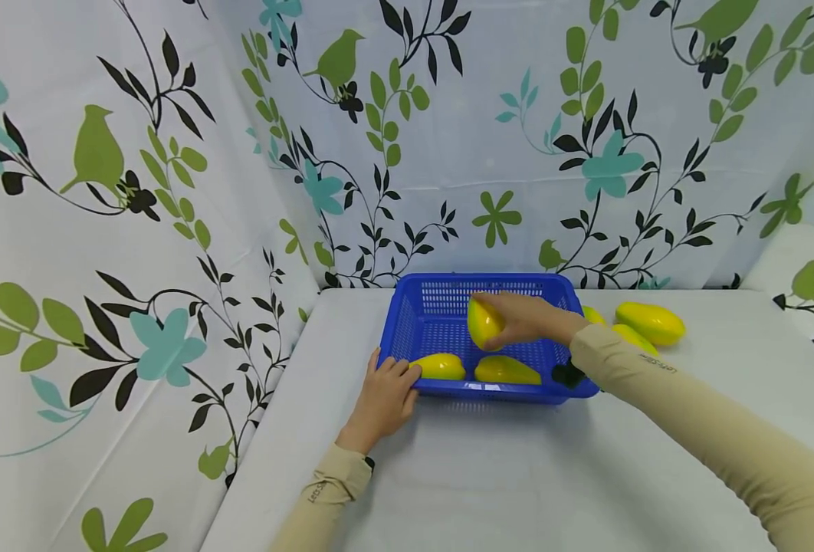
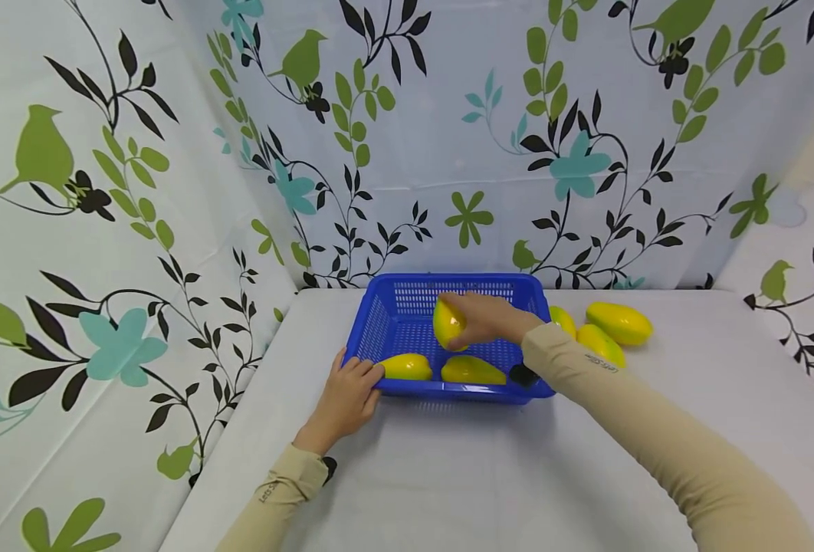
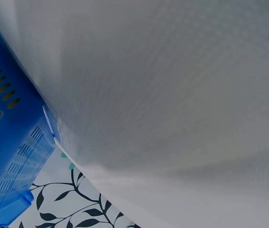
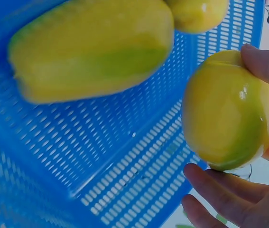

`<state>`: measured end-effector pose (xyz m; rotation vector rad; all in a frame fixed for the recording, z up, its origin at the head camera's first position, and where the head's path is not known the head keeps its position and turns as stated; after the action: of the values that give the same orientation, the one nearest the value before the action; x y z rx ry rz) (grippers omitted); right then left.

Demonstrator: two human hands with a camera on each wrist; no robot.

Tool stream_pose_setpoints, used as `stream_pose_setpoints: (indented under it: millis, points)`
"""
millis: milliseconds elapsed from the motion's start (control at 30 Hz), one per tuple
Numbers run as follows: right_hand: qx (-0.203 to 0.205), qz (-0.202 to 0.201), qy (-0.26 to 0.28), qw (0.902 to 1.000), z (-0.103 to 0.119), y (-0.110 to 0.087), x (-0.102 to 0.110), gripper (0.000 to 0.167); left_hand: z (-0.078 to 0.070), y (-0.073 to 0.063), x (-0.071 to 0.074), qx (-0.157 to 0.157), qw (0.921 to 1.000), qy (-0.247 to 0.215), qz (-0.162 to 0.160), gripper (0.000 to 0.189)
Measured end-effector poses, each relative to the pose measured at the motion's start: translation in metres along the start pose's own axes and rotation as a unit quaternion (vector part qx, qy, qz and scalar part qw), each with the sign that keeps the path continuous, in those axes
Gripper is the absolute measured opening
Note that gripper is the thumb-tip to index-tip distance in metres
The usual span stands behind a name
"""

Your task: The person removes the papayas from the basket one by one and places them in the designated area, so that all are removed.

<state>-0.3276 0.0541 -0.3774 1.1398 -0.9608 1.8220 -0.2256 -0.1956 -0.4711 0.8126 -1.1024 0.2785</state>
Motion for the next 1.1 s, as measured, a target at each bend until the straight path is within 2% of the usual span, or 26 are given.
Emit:
stream_pose_setpoints:
  millis: [200, 467, 700, 1100]
  points:
    - [-0.014, -0.020, 0.000, 0.9997, -0.019, -0.018, 0.006, 0.091, 0.000, 0.000, 0.000, 0.004, 1.0000, -0.008, 0.001, 0.016]
    - [-0.035, -0.021, -0.009, 0.9991, -0.042, -0.040, 0.010, 0.092, 0.001, 0.000, 0.002, 0.011, 0.9998, -0.015, -0.003, 0.016]
    - [-0.041, -0.051, -0.014, 0.9978, -0.066, -0.061, 0.014, 0.092, -0.002, 0.002, 0.000, 0.007, 0.9999, -0.009, -0.002, 0.017]
    - [-0.062, -0.086, 0.006, 0.9943, -0.117, -0.095, 0.039, 0.095, -0.002, 0.003, 0.000, 0.006, 0.9996, -0.020, -0.020, 0.016]
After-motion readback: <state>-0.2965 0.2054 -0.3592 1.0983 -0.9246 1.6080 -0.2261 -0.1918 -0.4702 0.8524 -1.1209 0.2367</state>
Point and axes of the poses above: each hand's wrist, its own y-axis towards the middle knuckle, its own x-axis out of the back of the hand, z = x × y, the point moved 3 cm from there along y, towards the middle knuckle, and after that the axes turned 14 degrees about -x, right-handed, at the moved point
